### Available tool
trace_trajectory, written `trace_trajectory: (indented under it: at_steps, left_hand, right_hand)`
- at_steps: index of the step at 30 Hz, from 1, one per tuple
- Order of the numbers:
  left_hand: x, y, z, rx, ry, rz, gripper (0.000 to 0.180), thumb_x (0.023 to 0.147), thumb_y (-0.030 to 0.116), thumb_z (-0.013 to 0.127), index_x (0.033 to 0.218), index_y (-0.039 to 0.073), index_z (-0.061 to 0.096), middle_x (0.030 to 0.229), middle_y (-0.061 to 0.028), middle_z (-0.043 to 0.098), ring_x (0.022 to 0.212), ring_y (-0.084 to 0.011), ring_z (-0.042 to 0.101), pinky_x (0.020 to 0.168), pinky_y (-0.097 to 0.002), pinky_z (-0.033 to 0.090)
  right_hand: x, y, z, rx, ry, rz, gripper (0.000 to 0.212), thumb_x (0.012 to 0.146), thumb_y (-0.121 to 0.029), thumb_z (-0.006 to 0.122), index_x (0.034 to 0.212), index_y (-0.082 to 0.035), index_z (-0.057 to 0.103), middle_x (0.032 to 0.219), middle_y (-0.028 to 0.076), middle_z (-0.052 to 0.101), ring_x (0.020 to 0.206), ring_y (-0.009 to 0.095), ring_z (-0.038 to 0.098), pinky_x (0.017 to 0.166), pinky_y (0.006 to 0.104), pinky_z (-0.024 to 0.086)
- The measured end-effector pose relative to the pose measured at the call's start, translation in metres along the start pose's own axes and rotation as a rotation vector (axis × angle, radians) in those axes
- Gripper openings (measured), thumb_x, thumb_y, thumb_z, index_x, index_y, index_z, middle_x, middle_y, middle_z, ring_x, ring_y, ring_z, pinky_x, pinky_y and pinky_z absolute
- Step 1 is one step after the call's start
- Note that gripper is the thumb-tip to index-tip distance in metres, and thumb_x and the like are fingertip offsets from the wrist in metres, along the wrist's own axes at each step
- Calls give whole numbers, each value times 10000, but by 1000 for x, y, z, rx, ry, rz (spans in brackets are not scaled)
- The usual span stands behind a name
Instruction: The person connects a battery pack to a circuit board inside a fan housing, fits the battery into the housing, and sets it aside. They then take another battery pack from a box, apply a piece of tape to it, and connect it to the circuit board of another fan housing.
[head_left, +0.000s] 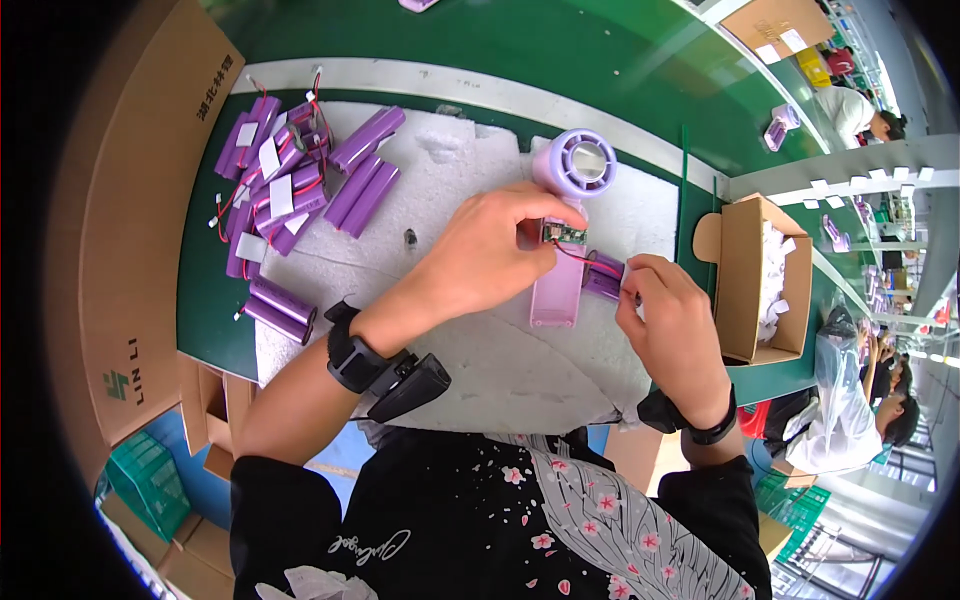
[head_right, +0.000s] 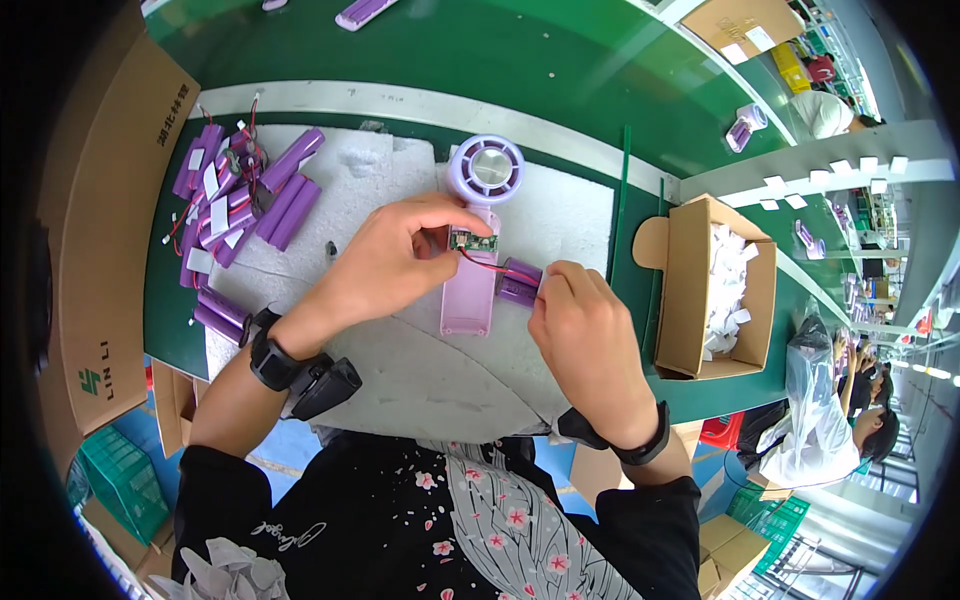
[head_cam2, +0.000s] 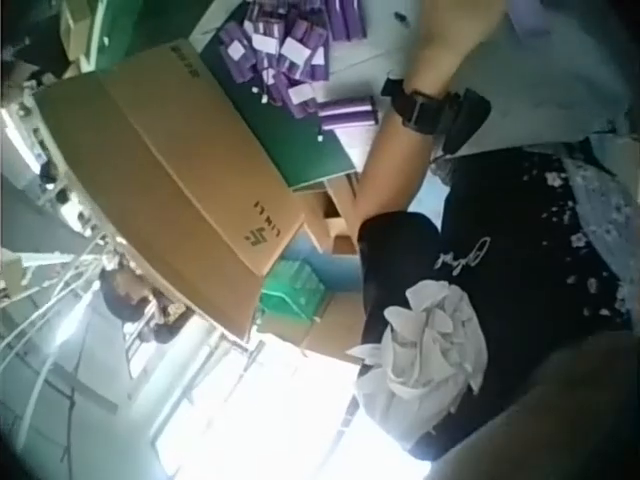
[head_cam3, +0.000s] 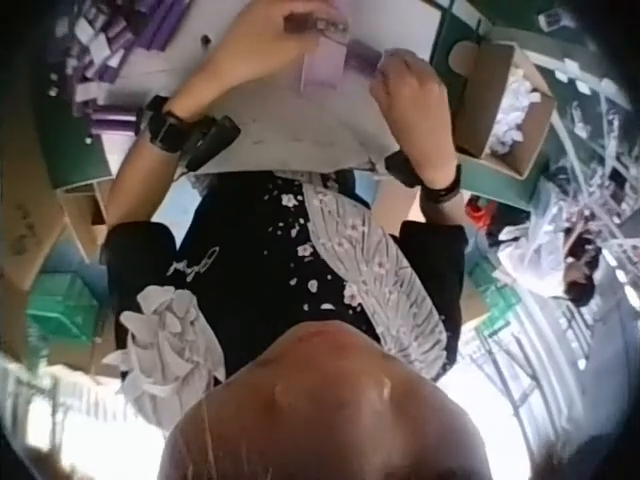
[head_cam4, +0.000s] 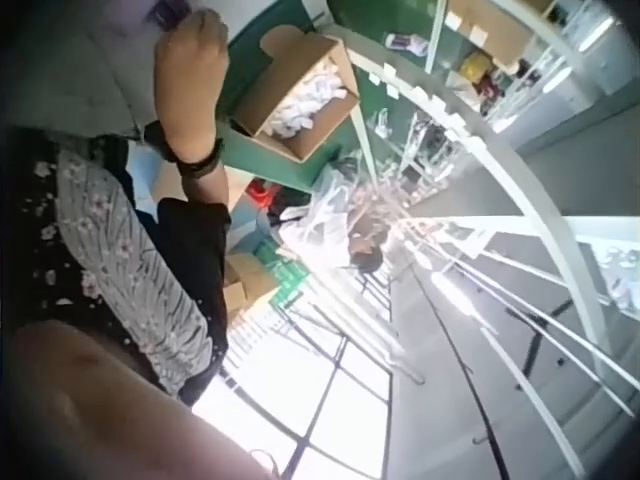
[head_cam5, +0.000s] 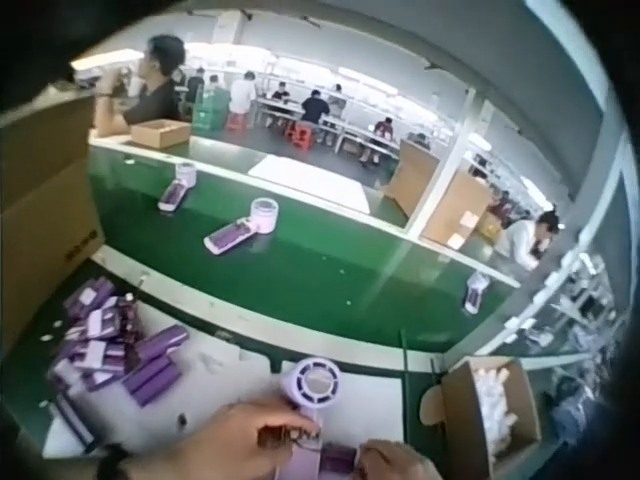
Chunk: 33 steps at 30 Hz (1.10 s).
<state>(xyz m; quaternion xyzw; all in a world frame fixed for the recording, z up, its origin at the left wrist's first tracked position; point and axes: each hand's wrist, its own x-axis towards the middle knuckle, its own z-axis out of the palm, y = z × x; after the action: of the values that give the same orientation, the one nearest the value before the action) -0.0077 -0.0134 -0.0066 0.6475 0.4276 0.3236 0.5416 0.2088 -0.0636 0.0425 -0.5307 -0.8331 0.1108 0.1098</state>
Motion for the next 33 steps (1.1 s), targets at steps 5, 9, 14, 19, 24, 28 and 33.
trace_trajectory:
  at_steps: [5,9,14,19,24,28,33]
  left_hand:
    - [-3,-5,-2,3,12,36,319,740,1,609,1038,66,703,977,-94,668,767,-197,615,743,-316,513]
    - [-3,-7,-3,8,-2,-8,328,759,-29,597,1054,69,702,947,-30,646,743,-96,551,686,-245,462]
    - [-5,1,-1,-5,14,-29,322,747,-38,600,1034,58,708,945,-43,656,733,-117,565,688,-261,475]
    - [-3,-6,-2,-44,53,-32,316,729,-39,604,1011,50,715,942,-82,682,741,-168,623,709,-291,512]
    - [-4,-5,0,-36,91,-6,320,728,-38,615,1011,57,728,940,-89,683,748,-173,641,691,-289,514]
    - [-1,-2,-6,32,22,11,365,750,-45,628,1086,61,721,1010,-56,662,765,-100,606,665,-231,475]
    - [-1,0,-14,110,-26,3,392,744,-38,656,1114,76,719,1048,-88,667,771,-119,620,662,-248,487]
  right_hand:
    - [0,22,-6,284,-107,82,142,788,52,632,895,24,543,1015,149,611,725,259,618,684,331,528]
    - [-13,58,-39,335,81,265,119,820,6,631,929,21,585,1013,139,642,757,188,614,663,292,508]
    - [-29,80,-79,-32,166,659,223,824,-54,674,1038,-1,639,1024,125,661,809,210,629,702,308,504]
    - [20,22,-7,305,96,-51,481,669,-22,790,1125,-48,639,1076,102,645,892,223,640,787,330,514]
    - [32,32,20,489,-208,-116,610,672,-23,807,1241,-54,587,1093,98,648,930,212,647,813,355,531]
    - [24,33,6,1031,-425,148,703,744,-9,758,1380,-45,460,1092,122,646,968,228,655,813,373,541]
    - [23,27,1,1626,-705,444,809,781,38,681,1483,-50,289,1092,147,638,993,271,658,836,377,535]
